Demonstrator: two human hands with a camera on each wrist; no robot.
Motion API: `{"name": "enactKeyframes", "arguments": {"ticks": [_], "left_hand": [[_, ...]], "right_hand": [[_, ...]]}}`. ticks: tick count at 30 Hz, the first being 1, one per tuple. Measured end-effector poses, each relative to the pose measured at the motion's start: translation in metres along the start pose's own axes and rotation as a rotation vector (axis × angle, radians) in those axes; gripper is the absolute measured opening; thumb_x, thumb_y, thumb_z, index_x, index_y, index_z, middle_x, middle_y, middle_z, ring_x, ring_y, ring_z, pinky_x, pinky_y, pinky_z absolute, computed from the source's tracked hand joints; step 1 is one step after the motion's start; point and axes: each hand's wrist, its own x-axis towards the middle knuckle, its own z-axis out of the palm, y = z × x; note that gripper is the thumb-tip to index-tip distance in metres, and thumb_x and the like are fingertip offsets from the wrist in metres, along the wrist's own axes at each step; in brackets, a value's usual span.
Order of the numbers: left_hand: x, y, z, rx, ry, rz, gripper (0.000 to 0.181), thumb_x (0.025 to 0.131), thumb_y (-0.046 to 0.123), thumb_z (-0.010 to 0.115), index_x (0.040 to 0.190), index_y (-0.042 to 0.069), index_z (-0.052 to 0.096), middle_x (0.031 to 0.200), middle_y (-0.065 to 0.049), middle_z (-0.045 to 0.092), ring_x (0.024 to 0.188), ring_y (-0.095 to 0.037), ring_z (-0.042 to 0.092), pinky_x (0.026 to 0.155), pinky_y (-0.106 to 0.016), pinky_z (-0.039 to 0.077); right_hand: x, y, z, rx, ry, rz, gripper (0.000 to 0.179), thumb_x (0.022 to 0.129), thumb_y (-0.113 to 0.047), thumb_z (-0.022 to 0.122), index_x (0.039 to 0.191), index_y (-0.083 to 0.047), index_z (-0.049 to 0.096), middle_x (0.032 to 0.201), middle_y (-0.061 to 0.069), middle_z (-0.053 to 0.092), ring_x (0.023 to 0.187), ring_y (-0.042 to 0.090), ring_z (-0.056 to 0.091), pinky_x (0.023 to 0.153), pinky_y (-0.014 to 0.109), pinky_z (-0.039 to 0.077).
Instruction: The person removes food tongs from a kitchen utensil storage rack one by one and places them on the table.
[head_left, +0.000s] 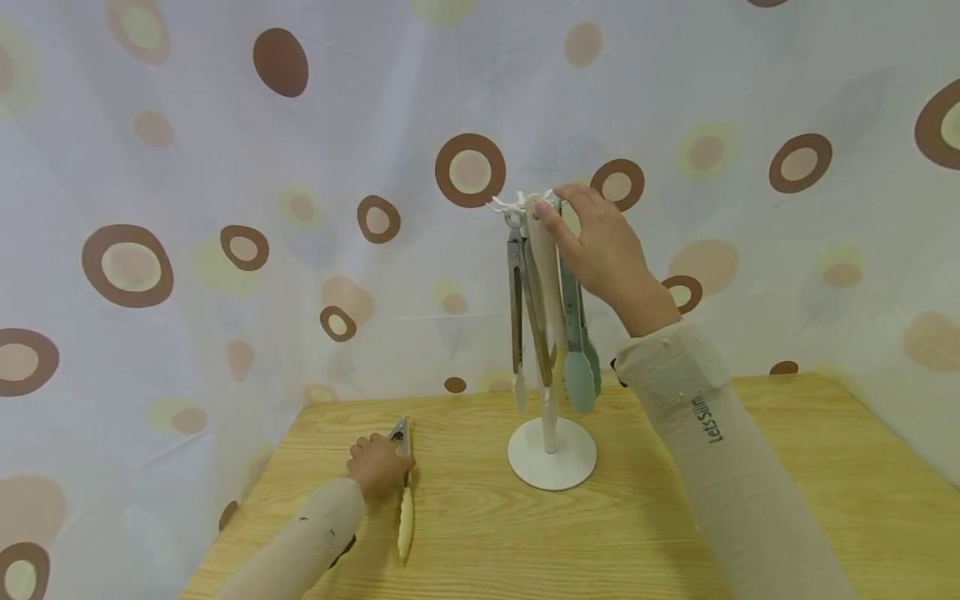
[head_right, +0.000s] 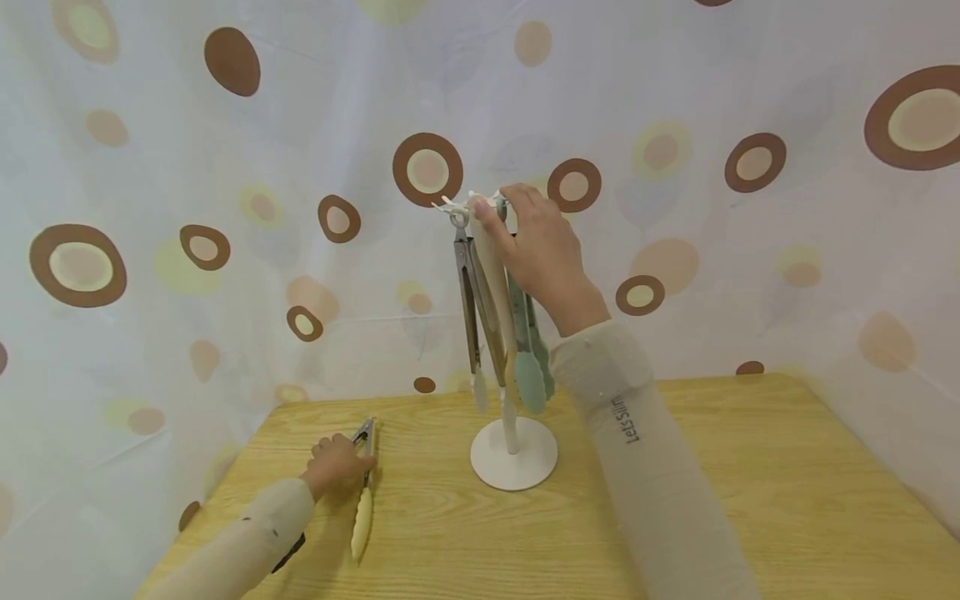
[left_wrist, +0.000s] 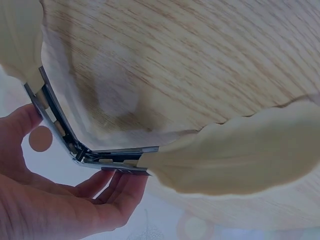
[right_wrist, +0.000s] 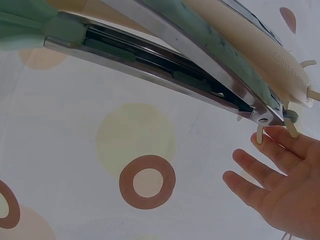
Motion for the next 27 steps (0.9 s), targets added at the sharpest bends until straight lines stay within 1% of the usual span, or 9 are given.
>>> {"name": "enactKeyframes", "arguments": {"ticks": [8, 13, 18, 27], "left_hand": [[0.0048, -0.0024, 0.0065, 0.011, 0.003, -0.021, 0.056, 0.086, 0.032, 0.067, 0.101, -0.017, 0.047, 0.095, -0.030, 0.046, 0.091, -0.042, 0.046, 0.084, -0.055, 0.041], [0.0065, -0.0015, 0.0075, 0.012, -0.009, -0.030, 0.057, 0.086, 0.032, 0.067, 0.104, -0.019, 0.046, 0.100, -0.034, 0.045, 0.096, -0.045, 0.045, 0.086, -0.057, 0.040], [0.0053, 0.0022, 0.0064, 0.021, -0.013, -0.034, 0.058, 0.087, 0.031, 0.067, 0.106, -0.020, 0.045, 0.102, -0.036, 0.045, 0.097, -0.046, 0.045, 0.087, -0.057, 0.040], [0.0022, 0.0056, 0.0049, 0.055, -0.012, -0.039, 0.057, 0.089, 0.032, 0.065, 0.103, -0.019, 0.046, 0.099, -0.034, 0.046, 0.093, -0.043, 0.047, 0.084, -0.055, 0.042]], "right_hand": [[-0.0002, -0.0001, 0.0009, 0.006, 0.000, -0.004, 0.062, 0.101, -0.051, 0.036, 0.144, -0.007, 0.040, 0.150, 0.012, 0.036, 0.139, 0.032, 0.030, 0.111, 0.051, 0.026], [0.0001, 0.0000, 0.0008, 0.005, 0.005, -0.010, 0.062, 0.101, -0.050, 0.036, 0.144, -0.006, 0.041, 0.150, 0.013, 0.036, 0.139, 0.032, 0.030, 0.111, 0.051, 0.026], [0.0001, 0.0001, 0.0000, 0.001, 0.008, -0.014, 0.062, 0.101, -0.050, 0.037, 0.144, -0.006, 0.040, 0.150, 0.013, 0.036, 0.139, 0.032, 0.030, 0.111, 0.051, 0.025], [0.0003, 0.0008, -0.0001, 0.001, 0.003, -0.010, 0.063, 0.100, -0.051, 0.036, 0.145, -0.006, 0.040, 0.151, 0.013, 0.035, 0.140, 0.032, 0.029, 0.112, 0.050, 0.025]]}}
